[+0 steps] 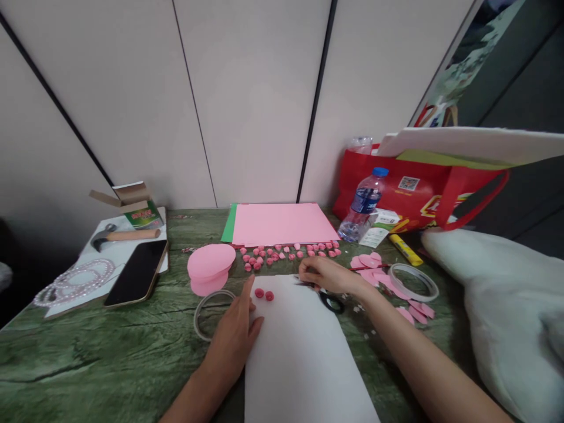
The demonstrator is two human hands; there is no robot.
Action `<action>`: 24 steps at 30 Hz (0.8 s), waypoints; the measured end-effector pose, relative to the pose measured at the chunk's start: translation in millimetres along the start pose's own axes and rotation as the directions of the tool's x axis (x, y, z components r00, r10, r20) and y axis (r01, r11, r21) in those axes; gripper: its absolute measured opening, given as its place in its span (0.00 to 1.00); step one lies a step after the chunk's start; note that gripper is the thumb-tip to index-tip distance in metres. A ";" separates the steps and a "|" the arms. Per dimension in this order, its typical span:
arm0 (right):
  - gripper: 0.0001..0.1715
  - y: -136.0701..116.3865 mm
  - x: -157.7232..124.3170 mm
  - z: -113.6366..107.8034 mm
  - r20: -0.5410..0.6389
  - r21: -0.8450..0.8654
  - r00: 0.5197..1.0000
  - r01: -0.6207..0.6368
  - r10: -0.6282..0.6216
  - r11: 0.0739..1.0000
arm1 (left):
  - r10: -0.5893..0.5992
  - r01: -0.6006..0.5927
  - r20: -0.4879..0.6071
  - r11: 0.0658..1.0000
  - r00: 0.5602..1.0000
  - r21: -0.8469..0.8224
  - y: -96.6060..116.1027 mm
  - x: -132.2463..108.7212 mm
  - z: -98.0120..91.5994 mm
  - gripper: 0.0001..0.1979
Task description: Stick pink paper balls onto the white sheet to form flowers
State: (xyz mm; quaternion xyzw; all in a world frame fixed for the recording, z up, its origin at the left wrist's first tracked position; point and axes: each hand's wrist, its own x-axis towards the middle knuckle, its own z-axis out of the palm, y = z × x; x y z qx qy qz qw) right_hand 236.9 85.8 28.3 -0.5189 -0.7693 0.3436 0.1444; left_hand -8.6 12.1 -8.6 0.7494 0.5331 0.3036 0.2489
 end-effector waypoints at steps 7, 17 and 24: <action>0.07 -16.5 9.4 -4.7 -0.018 -0.060 0.995 0.098 -0.099 0.993 | 0.014 -0.014 -0.006 1.000 1.000 0.009 -4.8 -0.9 4.0 0.34; 0.04 -60.6 57.3 6.0 0.442 -0.170 0.882 0.262 -0.164 0.950 | 0.008 -0.008 0.000 1.000 1.000 0.004 -6.7 -2.6 5.3 0.35; 0.08 -82.4 61.1 6.9 0.492 -0.378 0.870 0.236 -0.022 0.895 | 0.047 -0.047 -0.021 0.999 0.999 0.007 -11.5 -3.1 8.7 0.37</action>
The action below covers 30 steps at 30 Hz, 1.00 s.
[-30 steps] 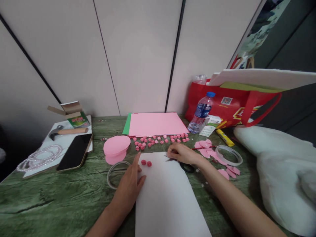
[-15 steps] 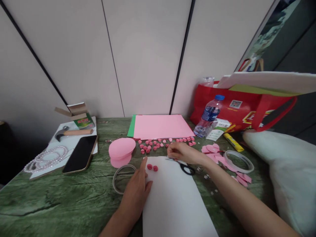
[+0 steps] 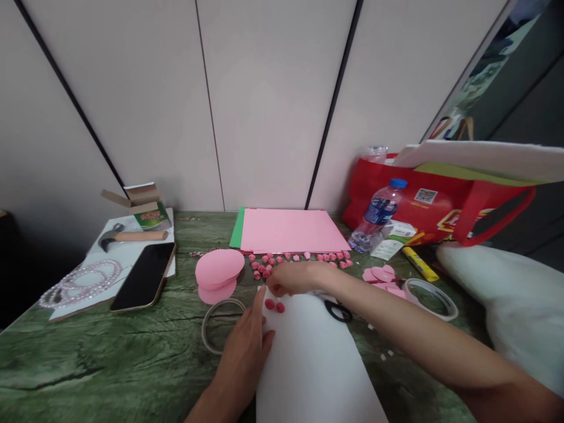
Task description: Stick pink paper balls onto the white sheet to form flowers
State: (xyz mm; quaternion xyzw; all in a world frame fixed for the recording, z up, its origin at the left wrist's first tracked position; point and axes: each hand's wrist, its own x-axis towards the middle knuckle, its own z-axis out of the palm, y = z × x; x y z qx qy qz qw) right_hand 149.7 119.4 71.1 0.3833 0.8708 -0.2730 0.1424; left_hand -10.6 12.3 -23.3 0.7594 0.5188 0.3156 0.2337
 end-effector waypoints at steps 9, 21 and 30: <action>0.16 -7.6 11.2 -3.3 0.114 -0.165 0.993 0.008 0.011 0.986 | 0.034 -0.033 -0.021 0.999 0.999 0.020 -3.8 -0.7 2.5 0.39; 0.13 -12.6 16.1 -2.9 0.099 -0.150 0.993 -0.050 0.066 0.987 | 0.068 -0.067 -0.033 0.997 0.997 0.037 -5.4 -1.9 3.5 0.39; 0.09 -14.4 22.2 0.4 0.132 -0.369 0.991 0.084 -0.038 0.926 | 0.087 -0.084 -0.050 0.995 0.995 0.060 -8.9 -1.1 6.8 0.39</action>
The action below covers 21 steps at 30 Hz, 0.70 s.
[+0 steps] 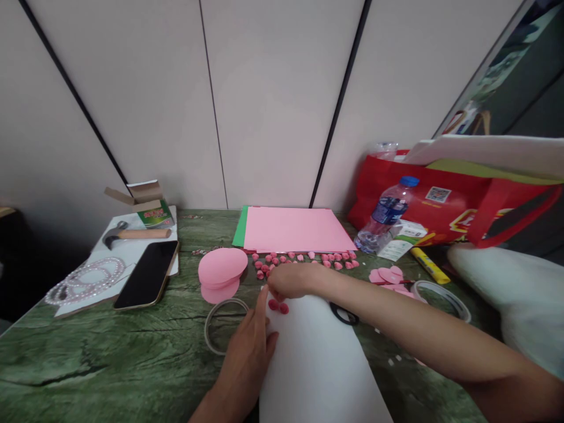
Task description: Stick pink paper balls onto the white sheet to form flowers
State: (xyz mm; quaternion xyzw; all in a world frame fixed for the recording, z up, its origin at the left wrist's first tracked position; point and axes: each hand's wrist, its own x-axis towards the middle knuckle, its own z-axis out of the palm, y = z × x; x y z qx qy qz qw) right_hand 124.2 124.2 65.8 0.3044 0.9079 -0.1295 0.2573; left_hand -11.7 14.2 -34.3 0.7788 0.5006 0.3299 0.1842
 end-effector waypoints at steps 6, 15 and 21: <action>0.12 -1.1 -2.8 -0.7 0.010 -0.042 1.000 -0.013 0.013 0.999 | -0.017 0.017 0.006 1.000 1.000 -0.006 2.9 0.1 -1.6 0.39; 0.14 6.4 -6.9 3.3 -0.022 -0.024 0.999 0.043 -0.044 0.999 | 0.024 -0.024 -0.026 1.000 0.999 0.010 3.6 -0.6 -1.2 0.38; 0.13 2.7 -4.2 1.0 -0.002 0.010 1.000 -0.008 0.008 1.000 | 0.010 -0.010 -0.013 1.000 1.000 0.010 3.5 0.0 -2.2 0.38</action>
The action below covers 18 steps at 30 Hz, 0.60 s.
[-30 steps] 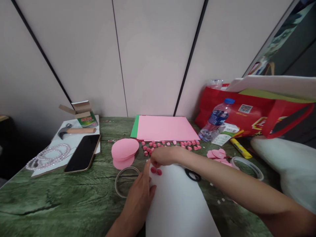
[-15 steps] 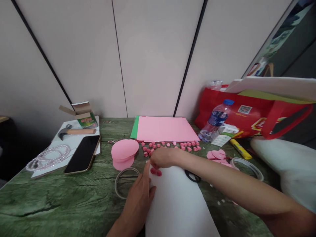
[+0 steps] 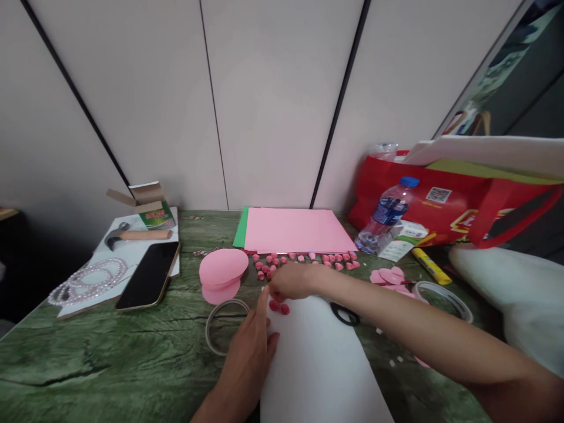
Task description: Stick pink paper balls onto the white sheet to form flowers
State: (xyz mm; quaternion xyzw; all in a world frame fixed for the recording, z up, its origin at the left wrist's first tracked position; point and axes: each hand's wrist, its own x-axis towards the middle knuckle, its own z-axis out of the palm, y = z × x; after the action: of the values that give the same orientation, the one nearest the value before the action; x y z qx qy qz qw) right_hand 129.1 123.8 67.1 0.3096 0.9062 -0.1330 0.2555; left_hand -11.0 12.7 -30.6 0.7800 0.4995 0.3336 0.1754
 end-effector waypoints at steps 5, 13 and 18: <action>0.10 -5.3 -0.6 -2.7 -0.018 0.027 1.000 -0.014 0.014 1.000 | -0.009 0.009 0.000 1.000 1.000 -0.002 0.6 0.4 0.2 0.38; 0.15 4.5 3.2 5.1 -0.188 0.112 0.974 -0.103 0.123 0.988 | 0.013 -0.014 0.011 1.000 1.000 0.010 2.4 0.8 -2.6 0.38; 0.12 5.9 6.0 5.4 -0.063 0.381 0.909 -0.360 0.412 0.852 | 0.015 -0.016 0.030 0.998 0.999 0.055 2.5 1.8 -3.4 0.37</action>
State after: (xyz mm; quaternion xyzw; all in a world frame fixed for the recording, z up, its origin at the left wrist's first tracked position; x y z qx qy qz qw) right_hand 130.8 129.1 58.8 0.5355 0.8012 -0.2204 0.1507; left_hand -11.1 13.0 -26.1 0.7932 0.5000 0.3095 0.1583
